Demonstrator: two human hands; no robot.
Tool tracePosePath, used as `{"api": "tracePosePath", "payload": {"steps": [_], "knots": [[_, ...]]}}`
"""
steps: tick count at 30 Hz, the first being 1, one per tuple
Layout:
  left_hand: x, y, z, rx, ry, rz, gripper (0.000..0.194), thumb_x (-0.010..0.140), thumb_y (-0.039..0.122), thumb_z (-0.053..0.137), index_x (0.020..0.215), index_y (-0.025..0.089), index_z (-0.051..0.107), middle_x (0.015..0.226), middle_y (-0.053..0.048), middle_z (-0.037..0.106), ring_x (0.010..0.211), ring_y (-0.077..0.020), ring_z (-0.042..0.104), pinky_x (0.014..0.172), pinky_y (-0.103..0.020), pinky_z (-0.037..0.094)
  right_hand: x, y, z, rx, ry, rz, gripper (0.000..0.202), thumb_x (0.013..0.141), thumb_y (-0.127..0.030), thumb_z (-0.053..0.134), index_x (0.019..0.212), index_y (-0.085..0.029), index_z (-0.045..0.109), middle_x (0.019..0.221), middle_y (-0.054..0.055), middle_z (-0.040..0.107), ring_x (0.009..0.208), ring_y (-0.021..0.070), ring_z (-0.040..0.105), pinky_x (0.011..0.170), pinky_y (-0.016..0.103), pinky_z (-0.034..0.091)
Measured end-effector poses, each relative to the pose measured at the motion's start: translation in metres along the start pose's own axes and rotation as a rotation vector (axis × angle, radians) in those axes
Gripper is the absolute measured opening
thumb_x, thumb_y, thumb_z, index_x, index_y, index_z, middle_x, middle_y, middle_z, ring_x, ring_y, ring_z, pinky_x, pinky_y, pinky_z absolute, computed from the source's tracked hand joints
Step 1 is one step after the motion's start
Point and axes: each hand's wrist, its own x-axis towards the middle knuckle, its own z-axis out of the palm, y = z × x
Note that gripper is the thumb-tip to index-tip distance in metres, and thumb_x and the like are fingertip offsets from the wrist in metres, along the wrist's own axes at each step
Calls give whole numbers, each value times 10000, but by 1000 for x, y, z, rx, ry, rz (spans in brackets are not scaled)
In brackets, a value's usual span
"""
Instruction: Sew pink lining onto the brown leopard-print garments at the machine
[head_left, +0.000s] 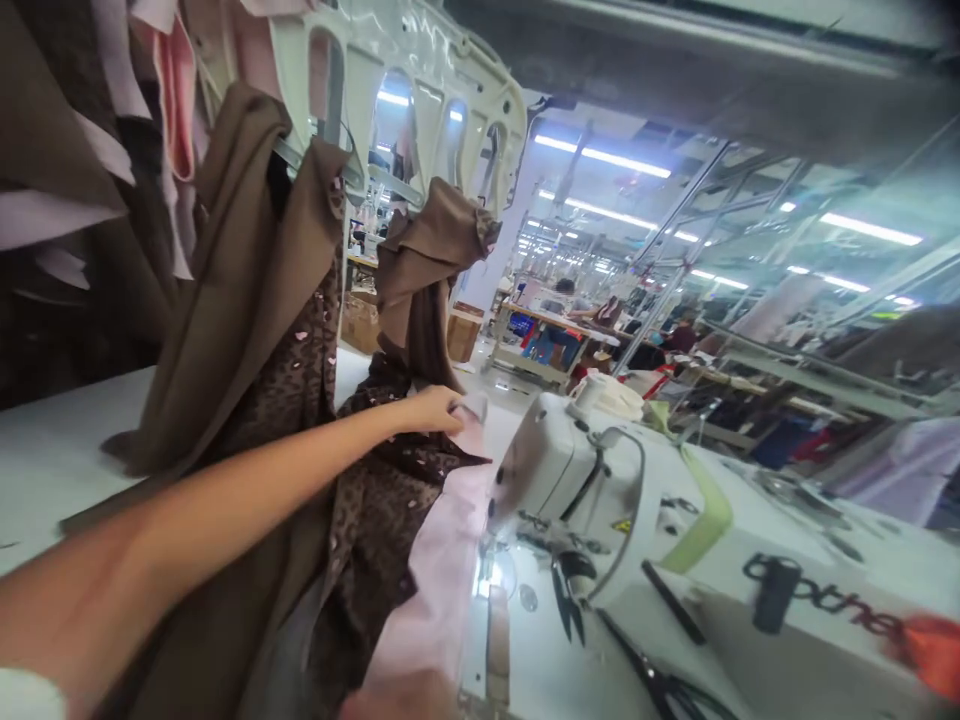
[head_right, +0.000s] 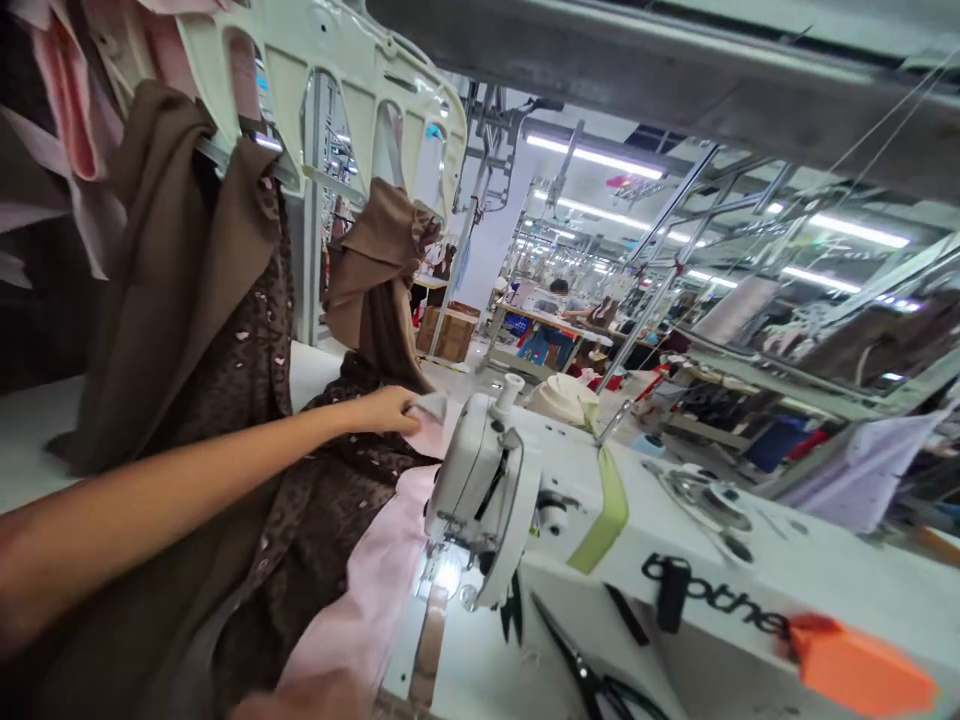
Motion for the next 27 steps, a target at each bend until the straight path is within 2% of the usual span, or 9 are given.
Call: {"api": "tracePosePath", "payload": {"steps": [3,6,9,11,13,16,20,24,27], "knots": [[-77,-4,-26,-164,112,-2,303,813,314,593,1030,102,605,951,-23,657,883,-208,616,770,-301,500,6,-23,-3,47,266,214,103,863,-251,594,944,-261,656,1045,78,631,989,232,606,762,349,536],[-144,11,-30,-313,172,12,374,778,369,560,1053,115,561,959,-26,646,862,-197,603,736,-267,492,25,-26,-16,201,490,407,89,882,-211,561,867,-183,643,1271,143,500,1177,271,490,932,438,446],[-180,26,-27,-449,161,38,380,749,389,576,1027,135,520,922,-29,632,811,-177,597,694,-246,485,42,-20,-28,459,449,455,149,888,-212,552,757,-172,608,943,79,621,896,192,596,784,319,483],[-187,32,-30,-617,108,49,453,715,372,631,1086,151,493,943,-34,636,824,-172,599,711,-240,480,46,-18,-33,498,387,400,165,893,-196,537,739,-169,589,772,36,601,731,151,579,675,261,466],[-186,33,-36,-726,52,26,443,689,354,680,1063,160,544,903,-22,647,783,-156,592,684,-215,462,43,-19,-37,462,366,316,128,886,-187,550,770,-165,599,802,42,607,727,144,574,663,247,457],[-182,32,-42,-682,38,-31,238,656,344,716,762,136,670,674,7,620,601,-120,522,548,-178,384,33,-28,-43,374,354,283,86,880,-169,556,831,-167,627,873,66,624,771,155,587,685,256,465],[-187,38,-27,-670,197,-66,224,702,369,668,736,153,716,714,-3,658,677,-153,553,592,-192,401,29,-51,-49,322,526,442,131,891,-142,513,839,-181,628,861,51,624,806,157,584,730,256,458],[-201,54,3,-852,425,-165,284,728,418,671,839,163,728,839,-20,698,774,-167,585,663,-197,436,36,-66,-38,605,451,555,140,889,-217,540,777,-189,620,731,-17,620,690,125,567,654,217,435],[-210,65,19,-1075,459,-292,347,668,451,734,867,167,737,749,-12,701,664,-142,572,594,-190,442,41,-63,-25,650,482,701,178,878,-277,561,743,-173,612,659,-36,595,616,109,525,577,204,390]]}}
